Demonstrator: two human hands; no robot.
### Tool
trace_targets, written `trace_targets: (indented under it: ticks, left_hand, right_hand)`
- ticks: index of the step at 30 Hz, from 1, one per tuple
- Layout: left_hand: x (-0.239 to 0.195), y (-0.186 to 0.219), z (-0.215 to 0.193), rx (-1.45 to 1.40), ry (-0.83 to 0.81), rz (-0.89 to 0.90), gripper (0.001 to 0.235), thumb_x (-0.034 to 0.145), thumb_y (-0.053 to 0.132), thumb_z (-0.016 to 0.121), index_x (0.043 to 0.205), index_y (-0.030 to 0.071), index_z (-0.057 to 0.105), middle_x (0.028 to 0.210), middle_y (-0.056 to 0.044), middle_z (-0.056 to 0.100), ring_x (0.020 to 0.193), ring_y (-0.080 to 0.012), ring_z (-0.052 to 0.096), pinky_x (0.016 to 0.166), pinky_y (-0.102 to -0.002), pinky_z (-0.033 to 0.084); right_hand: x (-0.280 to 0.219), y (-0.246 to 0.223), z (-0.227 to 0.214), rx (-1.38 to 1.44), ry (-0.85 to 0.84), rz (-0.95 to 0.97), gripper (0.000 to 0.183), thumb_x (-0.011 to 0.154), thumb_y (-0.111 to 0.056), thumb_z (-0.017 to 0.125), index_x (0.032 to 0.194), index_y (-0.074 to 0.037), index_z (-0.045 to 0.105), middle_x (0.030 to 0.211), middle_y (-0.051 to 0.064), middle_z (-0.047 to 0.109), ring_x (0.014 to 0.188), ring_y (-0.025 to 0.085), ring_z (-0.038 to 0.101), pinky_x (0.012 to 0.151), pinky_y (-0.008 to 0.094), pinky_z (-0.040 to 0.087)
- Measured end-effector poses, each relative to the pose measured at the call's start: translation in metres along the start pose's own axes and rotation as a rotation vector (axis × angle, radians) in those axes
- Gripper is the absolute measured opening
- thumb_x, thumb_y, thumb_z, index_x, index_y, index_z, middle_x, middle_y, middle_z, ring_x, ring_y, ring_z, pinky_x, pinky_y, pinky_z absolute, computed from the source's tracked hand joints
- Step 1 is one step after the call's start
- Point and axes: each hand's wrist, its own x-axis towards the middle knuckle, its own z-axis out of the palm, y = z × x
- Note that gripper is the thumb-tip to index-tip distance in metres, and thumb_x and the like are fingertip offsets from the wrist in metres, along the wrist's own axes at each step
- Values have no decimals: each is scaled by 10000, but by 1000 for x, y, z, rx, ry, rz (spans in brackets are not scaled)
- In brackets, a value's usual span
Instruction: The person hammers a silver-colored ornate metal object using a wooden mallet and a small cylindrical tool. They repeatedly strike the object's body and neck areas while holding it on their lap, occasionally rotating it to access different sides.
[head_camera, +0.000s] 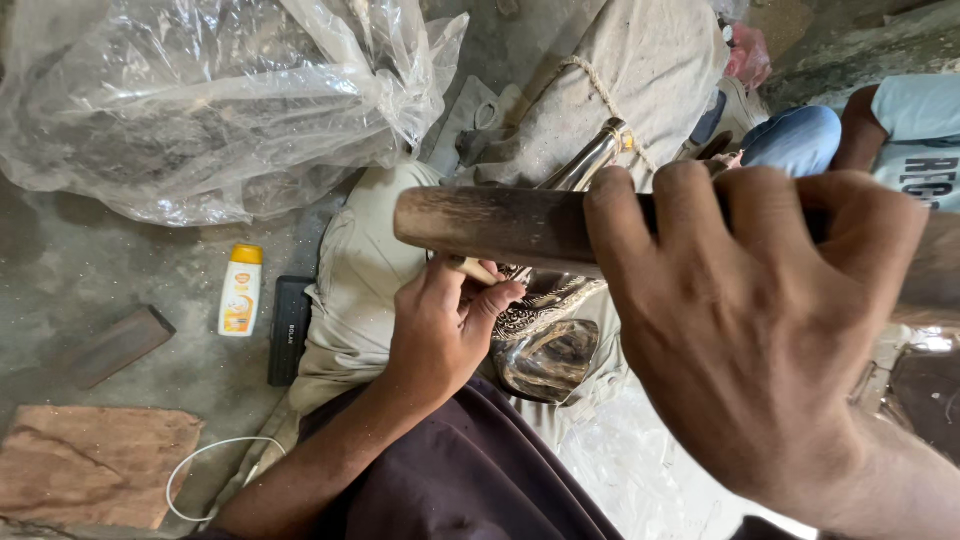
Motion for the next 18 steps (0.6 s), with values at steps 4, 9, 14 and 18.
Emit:
trace_targets:
  ticks: [4,9,14,18]
  left_hand:
    - [-1,6,-4,140,-77,-32,86,941,126,743,925,42,748,642,-54,656,490,-191,571,517,-387,437]
    - [-4,5,-5,158,-30,10,126,951,123,737,918,11,691,676,-69,617,549,-206,580,549,-386,453]
    - [-6,6,-6,155,77,242,114,1026,85,658,1041,-27,647,934,-152,662,820,-310,657,694,-424,524]
    - [-1,5,-9,158,-92,-37,167,956,169,734,915,14,687,755,-88,640,623,-220,631,538,-372,489]
  right_hand:
    - [0,3,-1,310,155,25,192,970,-147,755,1157,-186,728,864,-20,687,788,183,653,841,409,424]
    - [-1,-2,11,370,138,30,226,976,-171,699,1197,-149,739,840,-9,693,765,163,658,846,351,459]
    - [2,1,8,171,274,-70,66,997,-276,708,1053,-249,730,829,-58,691,782,133,662,872,330,439]
    - [8,0,3,74,10,1,165,961,-230,667,1087,-299,749,788,-114,662,710,67,616,812,301,414]
